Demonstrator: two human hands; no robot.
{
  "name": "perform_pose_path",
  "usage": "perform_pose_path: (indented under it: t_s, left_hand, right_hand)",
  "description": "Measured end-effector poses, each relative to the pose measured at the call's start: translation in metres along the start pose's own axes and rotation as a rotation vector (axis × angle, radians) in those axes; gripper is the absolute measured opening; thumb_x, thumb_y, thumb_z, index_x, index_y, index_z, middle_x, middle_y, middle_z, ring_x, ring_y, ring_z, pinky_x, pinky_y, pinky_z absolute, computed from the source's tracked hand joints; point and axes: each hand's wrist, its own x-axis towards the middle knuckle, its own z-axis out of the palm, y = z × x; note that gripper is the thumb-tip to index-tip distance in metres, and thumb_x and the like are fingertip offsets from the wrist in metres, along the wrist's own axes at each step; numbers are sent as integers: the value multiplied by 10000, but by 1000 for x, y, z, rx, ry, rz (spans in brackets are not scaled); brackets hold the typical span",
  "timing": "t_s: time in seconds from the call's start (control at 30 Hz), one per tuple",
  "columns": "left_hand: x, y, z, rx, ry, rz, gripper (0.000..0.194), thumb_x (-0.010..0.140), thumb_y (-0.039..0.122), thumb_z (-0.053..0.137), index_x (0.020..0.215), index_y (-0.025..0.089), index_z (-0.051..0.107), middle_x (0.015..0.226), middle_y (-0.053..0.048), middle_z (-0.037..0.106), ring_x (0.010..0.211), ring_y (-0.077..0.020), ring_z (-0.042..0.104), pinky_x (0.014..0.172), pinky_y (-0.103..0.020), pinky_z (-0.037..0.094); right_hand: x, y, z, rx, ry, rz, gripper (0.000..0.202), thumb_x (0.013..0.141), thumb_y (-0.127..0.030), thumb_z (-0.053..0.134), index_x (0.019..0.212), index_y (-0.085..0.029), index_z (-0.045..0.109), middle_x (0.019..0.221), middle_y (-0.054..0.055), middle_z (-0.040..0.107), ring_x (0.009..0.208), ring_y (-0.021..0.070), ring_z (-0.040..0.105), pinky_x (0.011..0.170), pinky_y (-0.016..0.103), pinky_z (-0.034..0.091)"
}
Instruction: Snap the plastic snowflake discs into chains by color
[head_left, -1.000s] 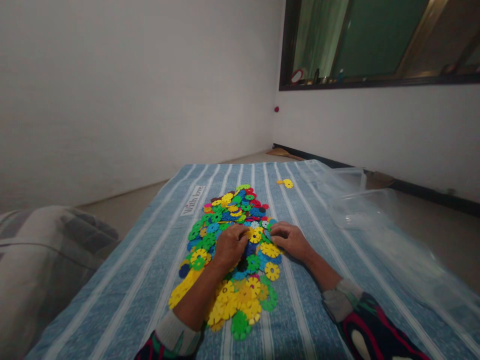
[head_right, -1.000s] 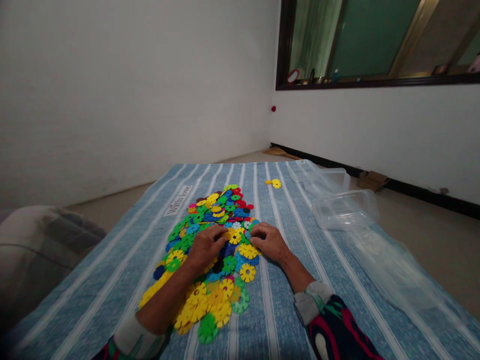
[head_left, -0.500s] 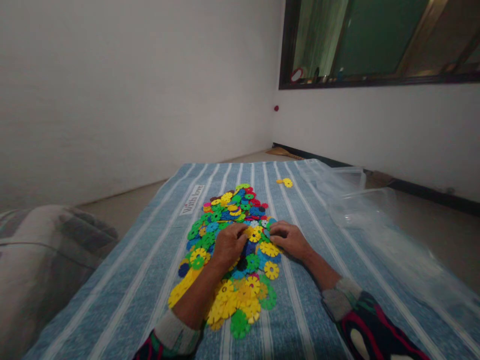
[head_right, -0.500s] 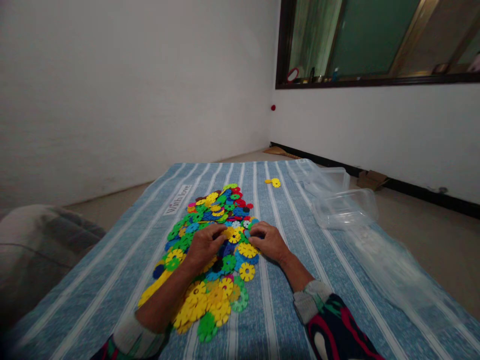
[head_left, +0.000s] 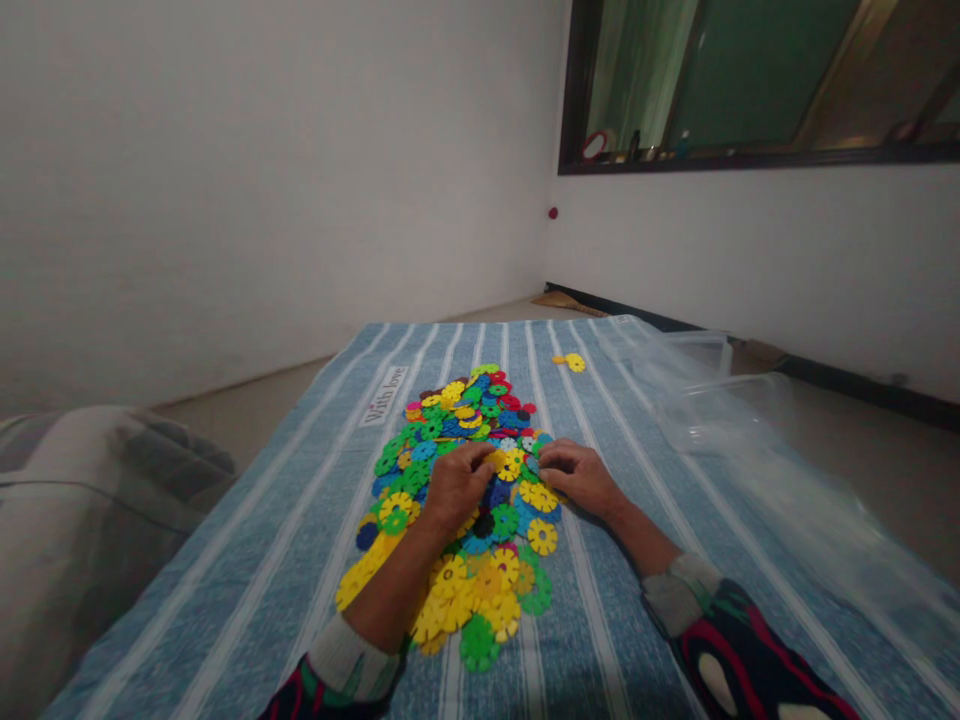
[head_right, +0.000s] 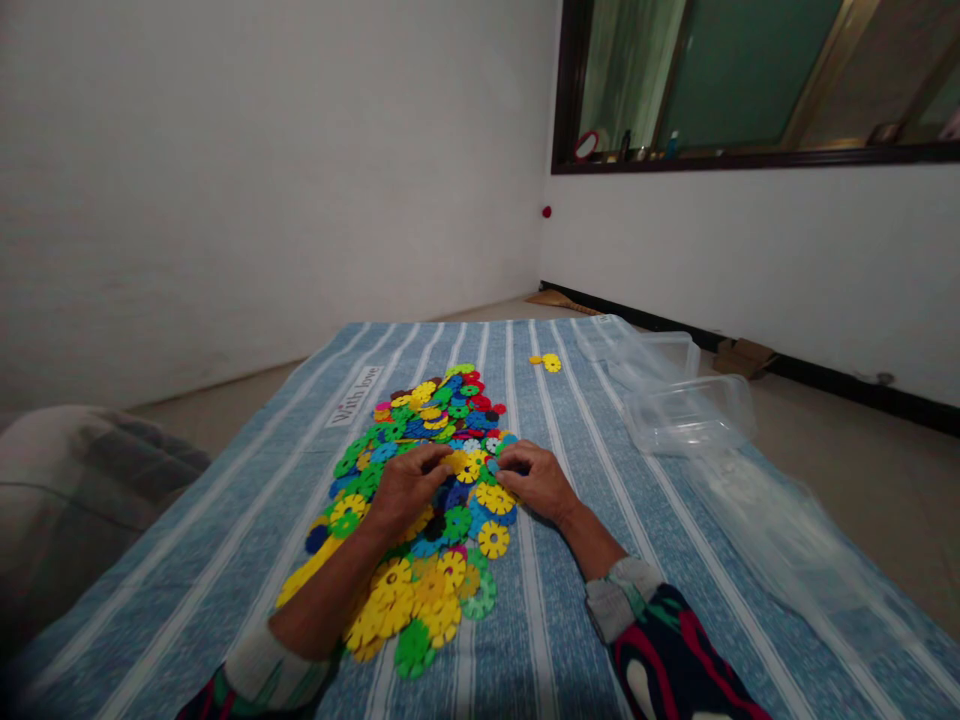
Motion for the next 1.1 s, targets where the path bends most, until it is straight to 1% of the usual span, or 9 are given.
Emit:
perform_pose_path:
  t_s: [0.2,0.43,0.57,0.7,0.83,0.93,1.1]
  left_hand:
    - [0,3,-1,-80,4,-39,220,726,271,568,853,190,729,826,-21,743,732,-173,659,736,-284,508]
    - [0,8,-1,-195,-37,-66,216,684,291,595,822,197,730,743,2,712,678,-160,624,650,-257,471]
    - [-1,11,3,-346,-72,-137,219,646,335,641,782,182,720,665,13,669,621,-147,592,593,-244,449]
    - [-3,13,7,-476,-67,-207,270,596,350,700,797,170,717,670,4,666,627,-148,595,574,-238,454]
    - [-5,16,9,-495,-55,-233,279,578,335,717,807,176,719,656,17,648,613,-134,580,565,-227,448]
    - [-5,19,10,-487,-73,-239,275,578,320,707,810,174,720,624,29,624,580,-119,554,560,-223,441]
    - [-7,24,8,-445,-107,-205,262,617,312,653,829,168,706,597,32,609,549,-118,539,530,-222,433]
  right_hand:
    - [0,-7,4,-26,35,-29,34,737,-188,658,753,-189,689,862,38,675,871,177,634,805,304,501]
    - [-1,-13,13,-95,87,-82,72,754,-200,672,818,-187,703,889,60,712,866,183,660,825,315,513]
    - [-1,-15,16,-125,86,-77,86,757,-200,675,833,-185,713,874,59,719,842,183,663,808,309,510]
    - [-2,-19,19,-140,75,-83,91,761,-214,675,833,-183,720,830,47,717,788,177,656,759,292,502]
    - [-3,-21,21,-138,66,-87,107,781,-251,666,838,-182,724,814,42,710,763,171,644,722,280,493]
    - [-3,-22,21,-113,48,-80,120,797,-257,648,844,-181,728,822,46,711,769,170,642,720,274,492]
    - [-3,-22,22,-81,61,-57,115,799,-271,644,830,-202,731,821,31,712,765,163,642,716,261,494]
